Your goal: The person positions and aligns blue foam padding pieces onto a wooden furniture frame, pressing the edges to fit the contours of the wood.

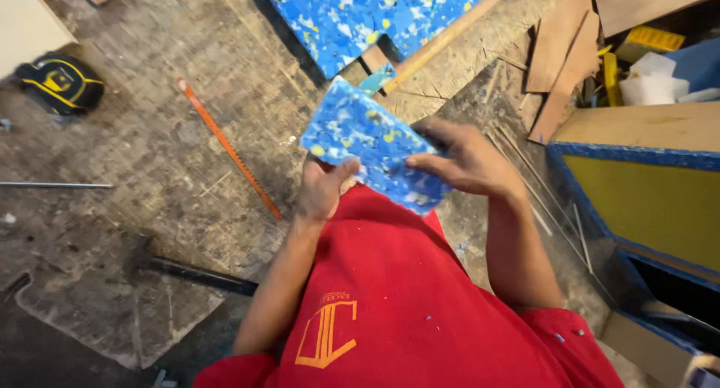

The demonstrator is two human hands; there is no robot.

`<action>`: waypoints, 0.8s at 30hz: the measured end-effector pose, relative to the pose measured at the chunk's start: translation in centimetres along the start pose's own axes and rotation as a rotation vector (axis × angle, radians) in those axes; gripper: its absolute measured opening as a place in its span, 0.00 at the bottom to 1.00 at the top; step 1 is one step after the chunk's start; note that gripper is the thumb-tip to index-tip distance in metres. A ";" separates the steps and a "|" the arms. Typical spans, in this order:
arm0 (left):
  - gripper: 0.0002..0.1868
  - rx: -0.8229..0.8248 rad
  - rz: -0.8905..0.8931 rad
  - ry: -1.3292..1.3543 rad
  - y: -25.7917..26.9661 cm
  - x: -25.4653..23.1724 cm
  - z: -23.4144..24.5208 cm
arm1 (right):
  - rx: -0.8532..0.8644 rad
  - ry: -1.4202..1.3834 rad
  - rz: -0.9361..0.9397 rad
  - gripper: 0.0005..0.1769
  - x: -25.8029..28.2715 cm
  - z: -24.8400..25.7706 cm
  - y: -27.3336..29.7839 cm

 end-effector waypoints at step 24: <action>0.43 -0.088 -0.090 -0.935 -7.5 6.4 4.8 | 0.322 -0.169 0.068 0.15 3.4 4.4 -0.8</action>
Point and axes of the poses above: each hand's wrist, its own y-axis away from the middle knuckle, its own z-axis out of the back of the hand, x = y × z, the point moved 8 cm from there along -y, towards the middle knuckle, and after that the axes turned 1 degree about -x, right-handed, at the moved point
